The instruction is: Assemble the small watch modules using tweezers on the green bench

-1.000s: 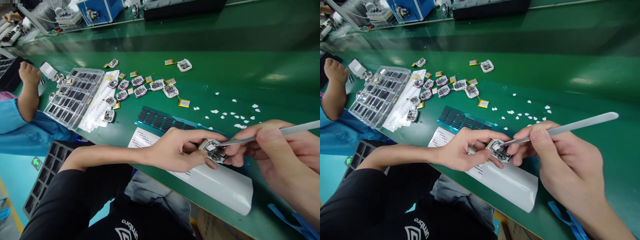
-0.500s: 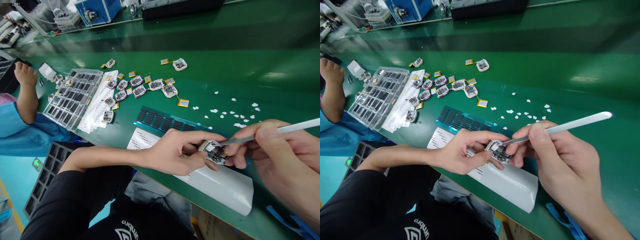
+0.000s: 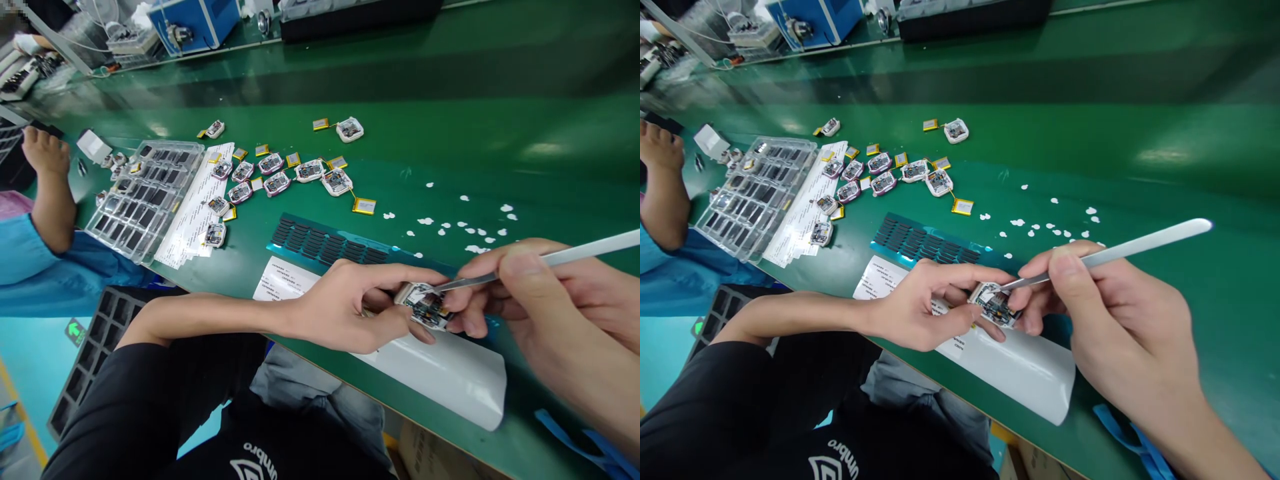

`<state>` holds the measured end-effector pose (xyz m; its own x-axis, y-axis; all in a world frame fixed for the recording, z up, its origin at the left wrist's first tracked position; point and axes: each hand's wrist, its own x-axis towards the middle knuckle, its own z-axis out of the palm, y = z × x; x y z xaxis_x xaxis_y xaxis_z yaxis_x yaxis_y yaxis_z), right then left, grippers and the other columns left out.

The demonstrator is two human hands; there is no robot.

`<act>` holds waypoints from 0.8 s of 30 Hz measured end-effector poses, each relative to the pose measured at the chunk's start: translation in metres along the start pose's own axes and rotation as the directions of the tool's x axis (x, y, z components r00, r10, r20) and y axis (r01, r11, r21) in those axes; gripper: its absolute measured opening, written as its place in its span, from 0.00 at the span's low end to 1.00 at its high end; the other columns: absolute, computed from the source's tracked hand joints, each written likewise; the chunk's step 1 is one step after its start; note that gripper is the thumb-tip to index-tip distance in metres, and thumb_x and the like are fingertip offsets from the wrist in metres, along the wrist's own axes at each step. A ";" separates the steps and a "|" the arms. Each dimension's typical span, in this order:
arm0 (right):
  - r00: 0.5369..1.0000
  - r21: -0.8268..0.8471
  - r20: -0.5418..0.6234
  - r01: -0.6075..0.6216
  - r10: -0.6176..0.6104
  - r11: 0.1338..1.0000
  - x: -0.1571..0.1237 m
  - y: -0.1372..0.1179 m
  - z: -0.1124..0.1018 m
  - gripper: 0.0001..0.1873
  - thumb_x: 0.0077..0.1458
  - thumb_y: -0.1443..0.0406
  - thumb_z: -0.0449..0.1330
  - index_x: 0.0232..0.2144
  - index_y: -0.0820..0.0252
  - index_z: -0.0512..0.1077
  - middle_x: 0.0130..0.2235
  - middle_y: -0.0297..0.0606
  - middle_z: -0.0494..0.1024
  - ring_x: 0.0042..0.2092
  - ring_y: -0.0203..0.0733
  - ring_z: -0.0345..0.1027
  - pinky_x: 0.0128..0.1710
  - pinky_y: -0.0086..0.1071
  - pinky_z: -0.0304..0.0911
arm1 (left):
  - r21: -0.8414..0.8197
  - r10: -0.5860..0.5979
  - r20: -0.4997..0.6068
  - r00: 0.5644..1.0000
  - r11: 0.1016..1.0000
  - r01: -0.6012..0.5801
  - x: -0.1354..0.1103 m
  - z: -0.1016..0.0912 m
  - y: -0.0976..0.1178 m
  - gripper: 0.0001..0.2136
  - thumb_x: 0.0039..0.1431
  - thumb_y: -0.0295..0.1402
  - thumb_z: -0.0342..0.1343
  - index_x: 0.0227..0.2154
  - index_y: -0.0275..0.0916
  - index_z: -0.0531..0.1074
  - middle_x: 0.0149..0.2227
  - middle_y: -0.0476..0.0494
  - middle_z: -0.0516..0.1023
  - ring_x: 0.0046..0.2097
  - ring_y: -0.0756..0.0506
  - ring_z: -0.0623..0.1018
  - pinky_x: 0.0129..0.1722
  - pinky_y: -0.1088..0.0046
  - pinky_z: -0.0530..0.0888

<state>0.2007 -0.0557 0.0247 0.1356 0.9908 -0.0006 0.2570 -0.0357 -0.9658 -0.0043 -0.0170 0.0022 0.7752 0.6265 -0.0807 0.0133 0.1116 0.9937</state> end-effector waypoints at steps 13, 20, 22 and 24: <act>0.998 -0.024 -0.029 -0.059 0.059 0.998 -0.008 0.000 0.000 0.28 0.62 0.38 0.62 0.28 0.53 0.78 0.29 0.38 0.76 0.26 0.42 0.75 0.24 0.37 0.76 | 0.143 0.049 -0.030 0.998 0.989 -0.044 -0.002 0.001 0.002 0.23 0.68 0.30 0.54 0.64 0.29 0.72 0.39 0.36 0.88 0.40 0.42 0.90 0.32 0.75 0.84; 0.999 -0.115 0.018 -0.034 0.036 0.993 -0.007 -0.003 -0.001 0.26 0.64 0.38 0.59 0.27 0.44 0.78 0.30 0.36 0.80 0.26 0.43 0.74 0.26 0.41 0.77 | 0.186 0.058 -0.062 0.996 0.982 -0.046 0.000 0.003 -0.001 0.18 0.68 0.32 0.56 0.57 0.31 0.78 0.33 0.40 0.86 0.35 0.44 0.89 0.28 0.79 0.82; 1.000 -0.172 0.031 -0.001 0.006 0.985 -0.008 -0.001 -0.001 0.26 0.65 0.38 0.57 0.27 0.43 0.78 0.28 0.35 0.80 0.27 0.45 0.75 0.26 0.42 0.77 | 0.185 0.061 -0.071 0.996 0.982 -0.047 0.000 0.004 -0.001 0.17 0.67 0.31 0.56 0.55 0.32 0.80 0.33 0.42 0.86 0.34 0.45 0.89 0.27 0.81 0.80; 1.000 -0.229 0.030 0.011 -0.004 0.973 -0.011 0.005 -0.002 0.26 0.67 0.38 0.55 0.27 0.42 0.79 0.29 0.35 0.80 0.29 0.47 0.76 0.28 0.44 0.76 | 0.178 0.055 -0.072 0.996 0.983 -0.041 0.000 0.003 0.000 0.16 0.66 0.30 0.56 0.53 0.33 0.80 0.32 0.43 0.85 0.34 0.45 0.89 0.26 0.82 0.80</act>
<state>0.2024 -0.0675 0.0207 0.1055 0.9944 -0.0048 0.4706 -0.0542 -0.8807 -0.0023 -0.0199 0.0026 0.7275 0.6854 -0.0313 0.0934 -0.0537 0.9942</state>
